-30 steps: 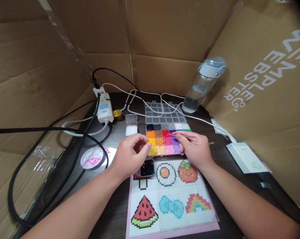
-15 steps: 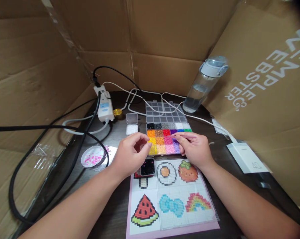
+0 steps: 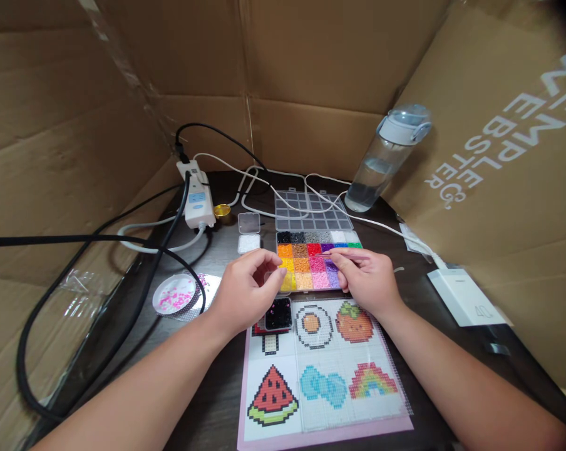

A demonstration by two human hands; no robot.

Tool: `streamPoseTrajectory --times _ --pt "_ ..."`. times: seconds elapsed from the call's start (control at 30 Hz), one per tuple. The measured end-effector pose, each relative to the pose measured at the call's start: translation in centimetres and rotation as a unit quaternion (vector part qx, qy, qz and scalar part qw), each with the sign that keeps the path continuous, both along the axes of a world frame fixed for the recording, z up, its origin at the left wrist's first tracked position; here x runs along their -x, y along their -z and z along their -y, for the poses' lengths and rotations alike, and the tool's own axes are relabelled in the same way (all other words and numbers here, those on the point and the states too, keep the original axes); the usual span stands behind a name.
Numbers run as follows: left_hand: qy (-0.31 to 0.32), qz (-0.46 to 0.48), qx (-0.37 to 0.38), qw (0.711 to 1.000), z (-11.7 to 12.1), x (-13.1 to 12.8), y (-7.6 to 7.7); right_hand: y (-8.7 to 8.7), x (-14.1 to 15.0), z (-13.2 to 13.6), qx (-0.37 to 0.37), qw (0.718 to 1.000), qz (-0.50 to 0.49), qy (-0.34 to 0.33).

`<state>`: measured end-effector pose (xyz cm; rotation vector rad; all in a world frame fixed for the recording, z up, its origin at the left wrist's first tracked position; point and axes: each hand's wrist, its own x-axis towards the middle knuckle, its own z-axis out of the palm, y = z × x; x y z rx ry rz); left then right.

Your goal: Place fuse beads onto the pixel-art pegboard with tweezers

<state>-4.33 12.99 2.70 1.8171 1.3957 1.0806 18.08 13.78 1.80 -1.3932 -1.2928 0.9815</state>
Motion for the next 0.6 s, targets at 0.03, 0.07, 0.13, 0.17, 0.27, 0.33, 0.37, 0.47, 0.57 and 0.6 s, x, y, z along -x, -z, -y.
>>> streamPoseTrajectory --times 0.03,0.07,0.13,0.17,0.27,0.33,0.37,0.47,0.57,0.6 --pt "0.000 0.000 -0.001 1.000 -0.02 0.02 0.01 -0.02 0.00 0.00 0.001 1.000 0.002 -0.001" --pt "0.000 0.000 -0.001 1.000 -0.03 0.03 0.03 -0.03 0.01 0.00 0.001 1.000 0.004 -0.001" --pt "-0.001 0.000 -0.001 1.000 -0.03 0.04 0.06 -0.02 0.01 0.00 0.000 1.000 0.007 0.000" --pt "-0.001 0.001 0.000 1.000 -0.01 0.03 0.06 0.01 0.01 0.00 0.000 1.000 0.009 0.000" --pt "-0.002 0.002 0.001 1.000 0.03 -0.05 0.00 0.11 -0.03 0.01 -0.003 1.000 0.007 -0.003" --pt "-0.002 0.003 0.001 1.000 0.03 -0.12 -0.08 0.16 -0.06 0.02 -0.004 1.000 0.004 -0.005" --pt "-0.001 0.003 0.001 1.000 0.02 -0.15 -0.13 0.17 -0.08 0.02 -0.004 1.000 0.004 -0.005" --pt "-0.001 0.001 0.002 1.000 -0.04 -0.13 -0.17 0.16 -0.09 0.02 -0.005 1.000 0.004 -0.004" --pt "-0.001 -0.001 0.001 1.000 -0.09 -0.01 -0.01 0.11 -0.07 0.05 -0.008 1.000 -0.002 0.003" --pt "-0.001 -0.001 0.002 1.000 -0.10 0.03 0.07 0.08 -0.07 0.06 -0.010 1.000 -0.003 0.005"
